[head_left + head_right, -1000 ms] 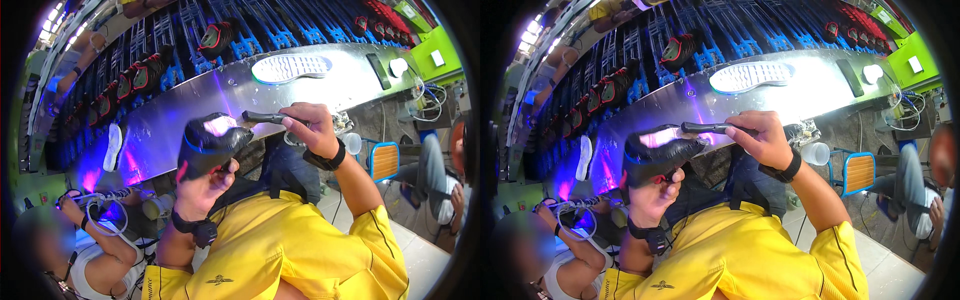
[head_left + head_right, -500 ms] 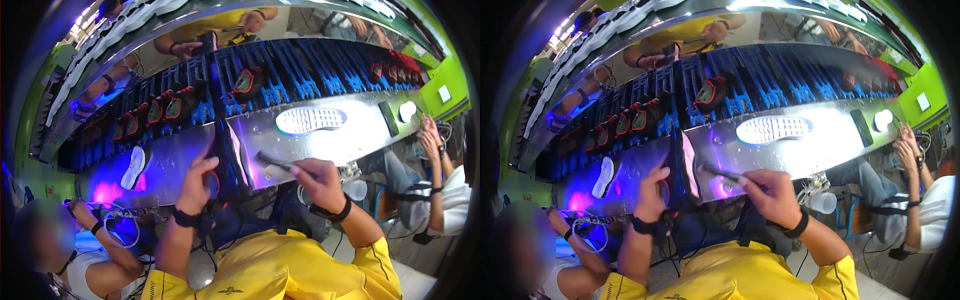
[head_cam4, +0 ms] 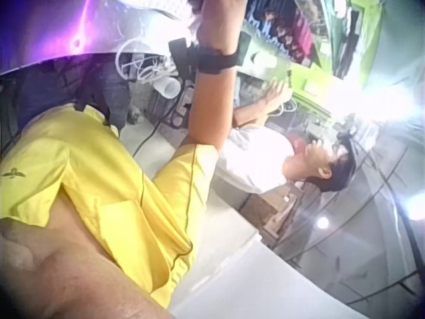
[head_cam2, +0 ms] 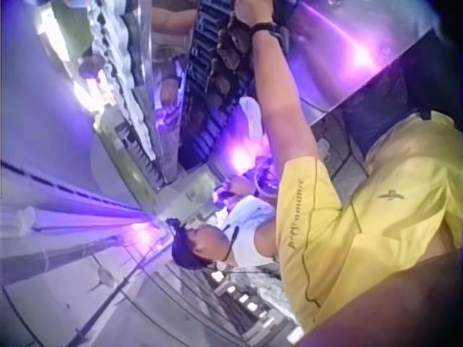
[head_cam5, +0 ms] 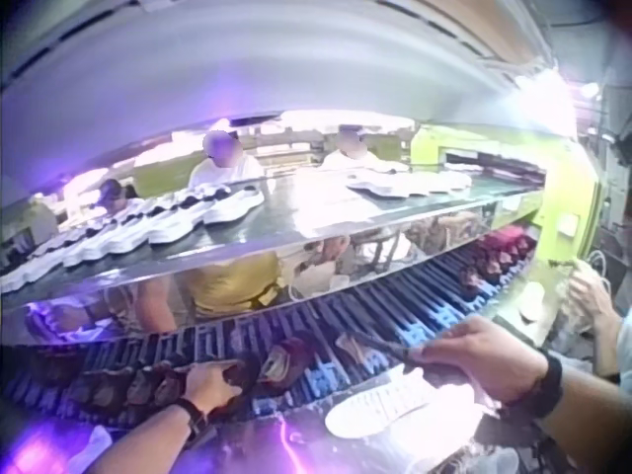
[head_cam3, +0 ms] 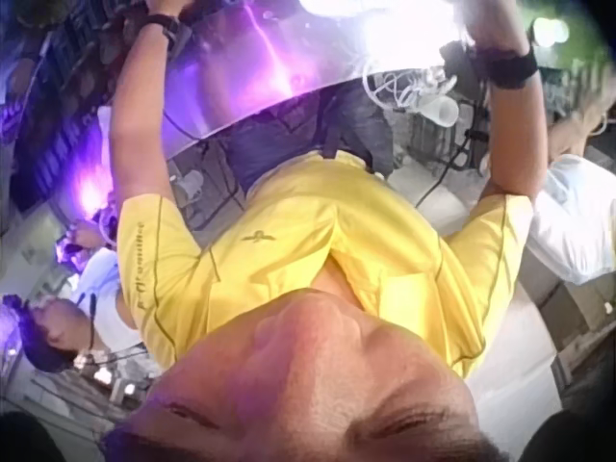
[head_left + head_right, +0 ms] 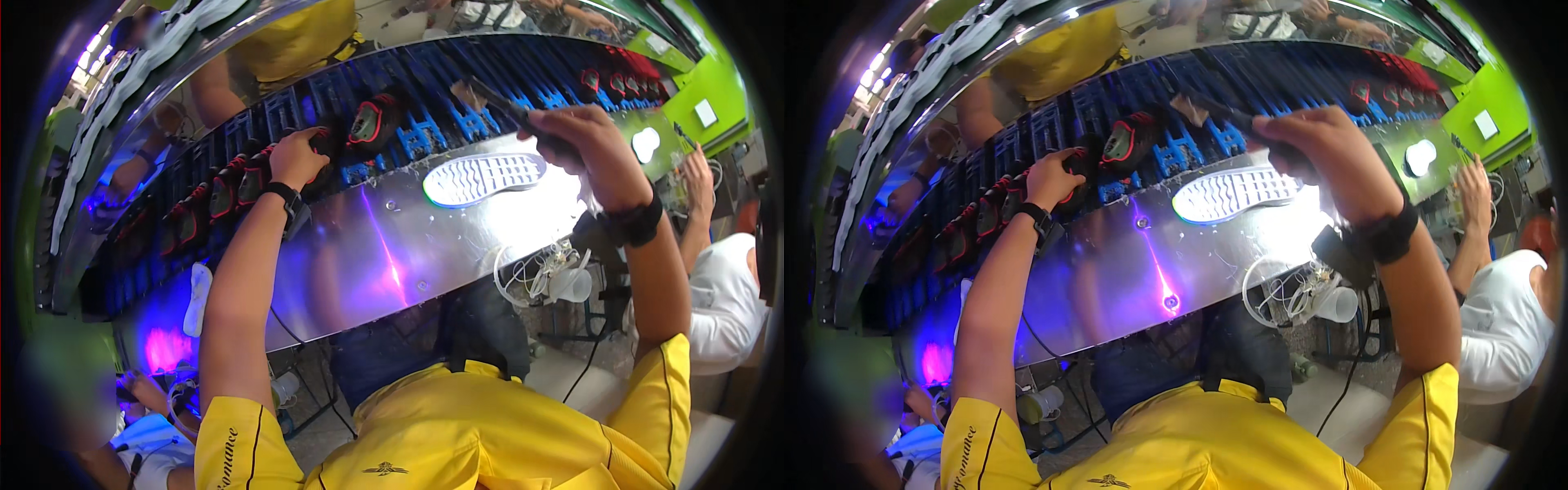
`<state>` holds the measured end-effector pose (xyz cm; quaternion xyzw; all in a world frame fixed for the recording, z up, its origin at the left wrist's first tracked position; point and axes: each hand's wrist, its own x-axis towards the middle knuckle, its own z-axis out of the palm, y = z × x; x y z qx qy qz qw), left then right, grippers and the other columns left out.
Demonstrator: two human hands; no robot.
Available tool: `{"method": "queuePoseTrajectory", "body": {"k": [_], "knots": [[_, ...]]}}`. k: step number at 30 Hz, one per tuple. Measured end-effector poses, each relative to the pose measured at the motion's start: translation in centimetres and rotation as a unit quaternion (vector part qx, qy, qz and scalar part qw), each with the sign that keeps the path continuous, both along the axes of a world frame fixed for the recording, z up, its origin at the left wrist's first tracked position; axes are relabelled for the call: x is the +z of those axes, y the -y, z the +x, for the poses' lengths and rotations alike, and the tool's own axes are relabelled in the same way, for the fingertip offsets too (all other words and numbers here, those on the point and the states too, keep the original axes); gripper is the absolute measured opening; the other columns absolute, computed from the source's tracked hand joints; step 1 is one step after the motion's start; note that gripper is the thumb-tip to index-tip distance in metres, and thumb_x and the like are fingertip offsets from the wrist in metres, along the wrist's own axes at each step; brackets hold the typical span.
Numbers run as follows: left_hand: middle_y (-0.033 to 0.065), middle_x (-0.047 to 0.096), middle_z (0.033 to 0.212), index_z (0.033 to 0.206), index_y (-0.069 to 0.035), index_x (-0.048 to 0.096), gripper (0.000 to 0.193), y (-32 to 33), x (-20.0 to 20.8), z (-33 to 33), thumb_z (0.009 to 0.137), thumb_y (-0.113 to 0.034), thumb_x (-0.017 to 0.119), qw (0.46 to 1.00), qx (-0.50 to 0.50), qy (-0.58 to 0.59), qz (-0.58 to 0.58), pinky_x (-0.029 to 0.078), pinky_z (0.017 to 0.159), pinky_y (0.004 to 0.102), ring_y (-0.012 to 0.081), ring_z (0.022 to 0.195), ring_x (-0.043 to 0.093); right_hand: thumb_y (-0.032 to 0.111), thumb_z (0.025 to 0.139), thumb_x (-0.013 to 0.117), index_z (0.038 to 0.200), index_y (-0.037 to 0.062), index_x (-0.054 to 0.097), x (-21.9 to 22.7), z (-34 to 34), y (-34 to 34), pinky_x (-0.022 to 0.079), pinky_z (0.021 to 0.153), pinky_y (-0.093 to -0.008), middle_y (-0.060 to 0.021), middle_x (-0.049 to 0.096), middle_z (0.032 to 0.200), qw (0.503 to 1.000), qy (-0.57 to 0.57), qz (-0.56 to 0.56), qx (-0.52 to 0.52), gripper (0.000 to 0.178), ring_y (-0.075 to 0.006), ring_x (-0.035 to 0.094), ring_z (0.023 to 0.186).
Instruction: Applying industrial cement or glue along the bottom edge and lasting perimeter of shoe uppers and outsoles using an applicator brush along a manufacturing assembly line.
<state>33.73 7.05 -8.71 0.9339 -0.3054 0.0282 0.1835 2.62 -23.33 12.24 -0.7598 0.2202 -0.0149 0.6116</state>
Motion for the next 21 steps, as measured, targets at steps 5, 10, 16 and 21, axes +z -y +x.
{"method": "queuePoseTrajectory", "body": {"k": [5, 10, 16, 21], "knots": [[0.0154, 0.08, 0.114, 0.146, -0.029, 0.069, 0.072, -0.4, -0.6, 0.2, 0.079, -0.039, 0.091, 0.999, 0.004, -0.003, 0.054, 0.061, 0.094, 0.0478, 0.0359, 0.111, 0.076, 0.031, 0.106, 0.069, 0.1, -0.0004, 0.082, 0.5, 1.5, 1.3, 0.032, 0.053, -0.0237, 0.0046, 0.06, 0.068, 0.997, -0.009, -0.071, 0.043, 0.034, -0.0031, 0.046, 0.056], [0.0171, 0.076, 0.13, 0.156, -0.022, 0.059, 0.075, -1.5, 0.8, -1.4, 0.088, -0.04, 0.085, 0.999, 0.026, -0.029, 0.014, 0.059, 0.101, 0.0488, 0.0372, 0.123, 0.071, 0.035, 0.106, 0.068, 0.1, 0.0, 0.082, 2.5, 3.4, 1.6, 0.031, 0.051, -0.0244, 0.0039, 0.06, 0.066, 0.995, -0.011, -0.063, 0.071, 0.038, -0.0038, 0.045, 0.054], [0.0165, 0.075, 0.128, 0.141, -0.016, 0.072, 0.052, -8.1, 4.2, -0.6, 0.089, -0.022, 0.079, 0.988, 0.146, 0.044, 0.009, 0.057, 0.106, 0.0505, 0.0385, 0.122, 0.069, 0.031, 0.108, 0.064, 0.104, -0.0002, 0.081, -3.1, 2.1, 0.2, 0.033, 0.051, -0.0246, 0.0035, 0.064, 0.069, 0.995, 0.003, -0.086, 0.058, 0.035, -0.0047, 0.047, 0.055], [0.0175, 0.077, 0.128, 0.135, -0.014, 0.075, 0.05, -14.6, 3.1, 5.0, 0.088, -0.03, 0.077, 0.968, 0.21, 0.074, 0.115, 0.056, 0.106, 0.0507, 0.0368, 0.124, 0.07, 0.026, 0.108, 0.058, 0.108, -0.0022, 0.079, -9.5, -1.9, -5.1, 0.035, 0.056, -0.0245, 0.001, 0.066, 0.074, 0.996, -0.005, 0.085, -0.018, 0.036, -0.0059, 0.047, 0.059]]}}
